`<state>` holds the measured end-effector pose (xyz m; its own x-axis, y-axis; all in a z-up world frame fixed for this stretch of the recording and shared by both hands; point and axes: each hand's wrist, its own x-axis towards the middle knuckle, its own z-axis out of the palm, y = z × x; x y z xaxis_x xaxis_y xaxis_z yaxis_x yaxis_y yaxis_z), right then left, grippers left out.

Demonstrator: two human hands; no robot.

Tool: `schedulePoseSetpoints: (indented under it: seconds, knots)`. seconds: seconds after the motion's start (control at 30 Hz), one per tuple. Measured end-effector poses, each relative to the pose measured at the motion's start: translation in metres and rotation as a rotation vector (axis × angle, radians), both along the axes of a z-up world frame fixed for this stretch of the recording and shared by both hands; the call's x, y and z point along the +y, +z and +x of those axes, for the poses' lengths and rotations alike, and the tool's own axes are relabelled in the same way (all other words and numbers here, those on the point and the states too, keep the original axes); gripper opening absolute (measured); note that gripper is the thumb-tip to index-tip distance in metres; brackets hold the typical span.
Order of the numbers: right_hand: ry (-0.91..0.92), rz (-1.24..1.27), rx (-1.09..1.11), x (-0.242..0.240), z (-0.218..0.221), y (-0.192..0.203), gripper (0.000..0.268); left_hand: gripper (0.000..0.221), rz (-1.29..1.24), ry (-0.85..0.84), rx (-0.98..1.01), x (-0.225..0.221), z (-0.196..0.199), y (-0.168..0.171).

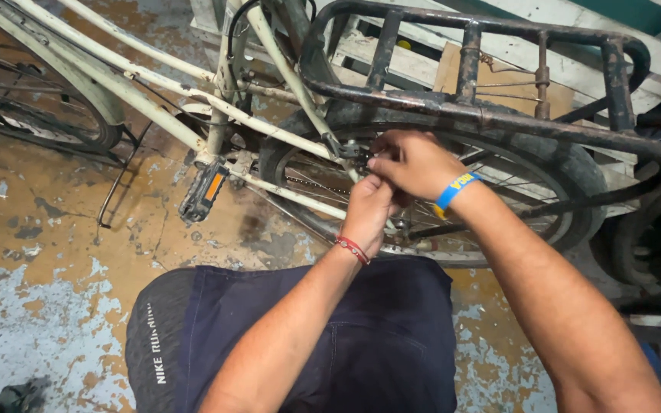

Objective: Adjusting the rear brake mechanism of a bicycle using a small wrench to calibrate tension.

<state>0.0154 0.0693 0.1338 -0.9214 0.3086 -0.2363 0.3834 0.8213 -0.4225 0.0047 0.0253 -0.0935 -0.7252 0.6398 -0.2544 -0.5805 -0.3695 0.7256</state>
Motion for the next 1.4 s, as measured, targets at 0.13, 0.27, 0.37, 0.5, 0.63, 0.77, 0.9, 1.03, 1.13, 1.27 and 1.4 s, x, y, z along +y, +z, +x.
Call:
schedulePoseSetpoints:
  seconds: [0.13,0.27,0.37,0.5,0.63,0.77,0.9,1.03,1.13,1.27,1.4]
  knots:
    - [-0.002,0.086,0.035,0.009,-0.004,-0.026,0.038,0.022,-0.030,0.025,0.041,-0.027,0.004,0.034]
    - [0.015,0.063,0.151,0.008,0.004,-0.031,0.032,0.019,-0.079,-0.038,0.096,-0.040,0.013,0.026]
    - [-0.007,0.009,0.212,0.008,0.007,-0.031,0.029,0.019,-0.102,-0.080,0.159,-0.058,0.013,0.039]
    - [0.029,-0.009,0.279,0.009,0.004,-0.039,0.027,0.024,-0.146,-0.096,0.189,-0.077,0.006,0.042]
    - [-0.012,-0.023,0.304,0.001,0.015,-0.033,0.022,0.025,-0.167,-0.077,0.182,-0.089,0.001,0.034]
    - [-0.121,-0.115,0.355,0.002,0.010,-0.046,0.017,0.027,-0.164,-0.067,0.179,-0.093,-0.003,0.039]
    - [-0.143,-0.169,0.404,0.004,0.011,-0.060,0.016,0.027,-0.167,-0.049,0.204,-0.095,-0.008,0.049]
    - [-0.110,-0.065,0.439,0.002,0.016,-0.050,0.015,0.027,-0.197,-0.053,0.270,-0.095,-0.015,0.054]
    - [-0.112,-0.075,0.440,0.003,0.018,-0.052,0.013,0.029,-0.216,-0.030,0.255,-0.095,-0.016,0.061]
    - [-0.077,-0.056,0.458,0.004,0.013,-0.054,0.013,0.034,-0.186,0.025,0.190,-0.100,-0.020,0.078]
    - [-0.041,-0.149,0.473,0.001,0.018,-0.039,0.008,0.034,-0.194,0.053,0.228,-0.106,-0.019,0.077]
